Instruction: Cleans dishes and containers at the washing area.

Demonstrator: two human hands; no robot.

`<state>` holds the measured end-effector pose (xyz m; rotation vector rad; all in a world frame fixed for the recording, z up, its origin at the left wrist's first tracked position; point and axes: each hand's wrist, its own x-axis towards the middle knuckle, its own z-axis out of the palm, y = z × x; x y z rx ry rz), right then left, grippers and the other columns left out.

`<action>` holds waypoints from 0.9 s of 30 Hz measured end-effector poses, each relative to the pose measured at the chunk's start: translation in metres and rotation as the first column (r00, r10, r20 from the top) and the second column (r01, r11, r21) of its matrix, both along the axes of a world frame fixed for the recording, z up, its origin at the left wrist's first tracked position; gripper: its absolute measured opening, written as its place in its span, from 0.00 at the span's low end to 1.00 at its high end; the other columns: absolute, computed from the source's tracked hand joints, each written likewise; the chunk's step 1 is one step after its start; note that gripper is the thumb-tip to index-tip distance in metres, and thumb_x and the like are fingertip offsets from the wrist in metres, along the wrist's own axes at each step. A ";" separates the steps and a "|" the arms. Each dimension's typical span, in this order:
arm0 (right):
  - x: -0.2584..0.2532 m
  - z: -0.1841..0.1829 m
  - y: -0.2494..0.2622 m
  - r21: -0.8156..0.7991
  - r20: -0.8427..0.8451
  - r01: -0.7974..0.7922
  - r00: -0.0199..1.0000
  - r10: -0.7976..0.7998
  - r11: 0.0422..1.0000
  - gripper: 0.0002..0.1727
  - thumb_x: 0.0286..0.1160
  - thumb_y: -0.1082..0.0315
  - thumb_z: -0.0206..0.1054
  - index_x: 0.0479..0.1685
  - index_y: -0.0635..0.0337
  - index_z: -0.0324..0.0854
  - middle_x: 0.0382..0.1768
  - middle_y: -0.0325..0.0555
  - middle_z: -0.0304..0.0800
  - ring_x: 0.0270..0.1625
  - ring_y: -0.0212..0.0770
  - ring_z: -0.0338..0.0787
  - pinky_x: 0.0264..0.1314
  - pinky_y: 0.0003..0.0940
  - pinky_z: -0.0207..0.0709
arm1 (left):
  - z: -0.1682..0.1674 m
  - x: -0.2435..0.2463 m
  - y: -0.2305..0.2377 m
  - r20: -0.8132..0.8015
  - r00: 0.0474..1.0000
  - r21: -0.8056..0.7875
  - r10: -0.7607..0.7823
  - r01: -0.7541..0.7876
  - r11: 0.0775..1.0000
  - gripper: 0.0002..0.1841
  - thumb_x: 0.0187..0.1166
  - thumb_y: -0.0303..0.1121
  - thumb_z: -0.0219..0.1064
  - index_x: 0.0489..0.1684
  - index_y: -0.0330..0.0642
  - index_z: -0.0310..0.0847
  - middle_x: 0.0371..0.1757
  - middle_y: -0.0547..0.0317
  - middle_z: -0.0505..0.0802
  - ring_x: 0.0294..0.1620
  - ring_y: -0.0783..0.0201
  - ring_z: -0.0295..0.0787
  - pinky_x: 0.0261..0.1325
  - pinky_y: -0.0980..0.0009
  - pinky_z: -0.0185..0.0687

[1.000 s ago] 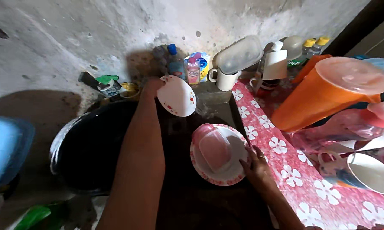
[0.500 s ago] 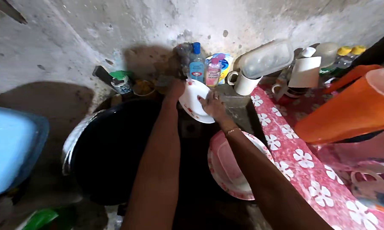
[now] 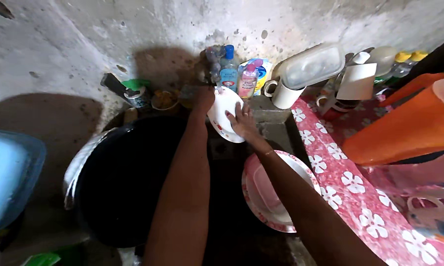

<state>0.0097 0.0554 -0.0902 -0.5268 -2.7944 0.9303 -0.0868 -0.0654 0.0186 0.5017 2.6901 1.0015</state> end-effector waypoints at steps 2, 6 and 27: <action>-0.021 0.013 -0.007 0.025 -0.021 0.087 0.996 -0.087 0.996 0.50 0.86 0.31 0.43 0.97 0.58 0.40 0.95 0.68 0.37 0.95 0.70 0.39 0.89 0.75 0.36 | -0.002 -0.001 0.000 0.042 0.999 0.026 -0.032 0.030 0.999 0.25 0.97 0.38 0.43 0.66 0.22 0.79 0.71 0.25 0.83 0.77 0.36 0.76 0.81 0.41 0.64; -0.008 0.046 -0.050 0.006 -0.184 -0.137 0.974 0.136 0.991 0.37 0.93 0.55 0.50 0.97 0.60 0.44 0.96 0.63 0.36 0.96 0.68 0.39 0.91 0.74 0.38 | -0.005 -0.004 0.000 0.117 0.993 0.087 -0.022 0.012 0.996 0.26 0.97 0.40 0.43 0.70 0.24 0.77 0.73 0.27 0.81 0.78 0.37 0.75 0.81 0.41 0.63; 0.068 0.066 -0.028 0.099 -0.134 -0.235 0.960 0.247 0.967 0.30 0.79 0.78 0.63 0.83 0.59 0.73 0.74 0.62 0.83 0.72 0.65 0.86 0.72 0.64 0.77 | -0.003 0.005 0.003 0.426 0.900 0.271 0.091 -0.223 0.936 0.25 0.96 0.43 0.42 0.76 0.31 0.70 0.64 0.36 0.84 0.58 0.50 0.85 0.60 0.53 0.82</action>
